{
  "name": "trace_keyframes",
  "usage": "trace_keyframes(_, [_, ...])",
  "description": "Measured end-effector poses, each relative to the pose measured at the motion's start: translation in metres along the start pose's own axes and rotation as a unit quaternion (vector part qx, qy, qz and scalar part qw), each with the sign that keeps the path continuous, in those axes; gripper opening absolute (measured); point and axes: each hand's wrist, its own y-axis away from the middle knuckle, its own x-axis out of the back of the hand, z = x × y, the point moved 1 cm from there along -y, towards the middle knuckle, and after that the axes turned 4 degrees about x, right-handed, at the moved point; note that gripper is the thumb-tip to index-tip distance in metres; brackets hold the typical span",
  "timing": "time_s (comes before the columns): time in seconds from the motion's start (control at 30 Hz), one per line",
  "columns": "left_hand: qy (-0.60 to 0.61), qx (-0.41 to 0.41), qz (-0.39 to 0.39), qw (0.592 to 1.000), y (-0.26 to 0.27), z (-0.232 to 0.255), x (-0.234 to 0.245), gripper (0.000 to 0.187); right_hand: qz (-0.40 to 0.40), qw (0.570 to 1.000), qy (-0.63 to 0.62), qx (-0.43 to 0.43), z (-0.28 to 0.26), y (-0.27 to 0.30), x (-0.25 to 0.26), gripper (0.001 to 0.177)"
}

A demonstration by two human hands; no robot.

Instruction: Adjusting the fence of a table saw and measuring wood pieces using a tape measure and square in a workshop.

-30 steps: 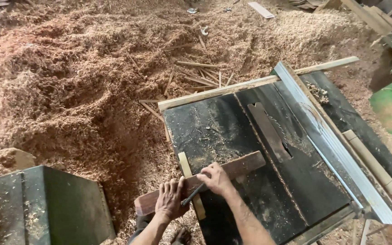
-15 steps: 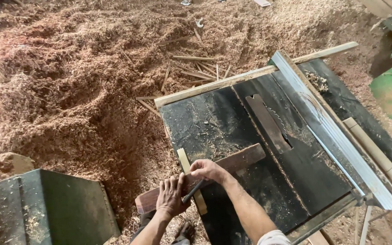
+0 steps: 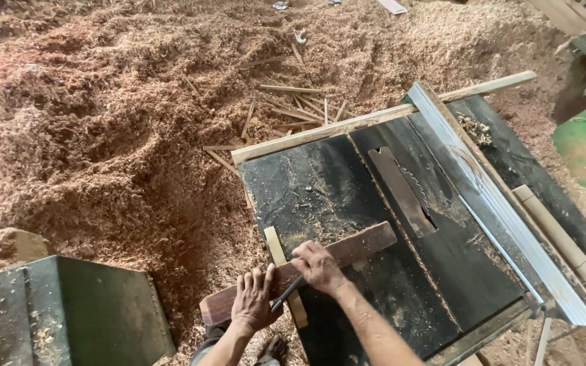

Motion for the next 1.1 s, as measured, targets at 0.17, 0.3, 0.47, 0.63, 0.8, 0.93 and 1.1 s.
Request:
trace_keyframes(0.17, [-0.009,0.003,-0.009,1.000,0.001,0.000,0.001,0.129,-0.360,0.916,0.142,0.109,-0.020,-0.015,0.062,0.038])
trace_keyframes(0.3, [0.003,-0.001,-0.003,1.000,0.002,0.000,0.002,0.125,-0.471,0.849,0.195,0.141,-0.014,-0.022,0.064,0.050])
trace_keyframes(0.47, [0.002,-0.002,0.013,1.000,0.002,0.001,0.010,0.123,-0.364,0.852,0.211,0.312,0.010,-0.022,0.052,0.036])
trace_keyframes(0.63, [-0.010,-0.001,0.011,1.000,0.003,0.002,0.000,0.130,-0.199,0.873,0.203,0.397,0.012,-0.016,0.050,0.039])
trace_keyframes(0.8, [-0.004,-0.001,0.011,1.000,0.003,0.001,0.000,0.129,-0.093,0.932,0.253,0.241,-0.004,0.019,0.021,0.052])
trace_keyframes(0.93, [-0.005,-0.003,0.016,1.000,0.001,0.001,0.009,0.122,0.106,0.961,0.250,-0.052,-0.025,0.042,-0.025,0.047])
trace_keyframes(1.1, [-0.010,-0.009,0.016,1.000,0.004,0.002,0.007,0.123,0.031,0.956,0.283,-0.064,-0.007,0.044,-0.023,0.046])
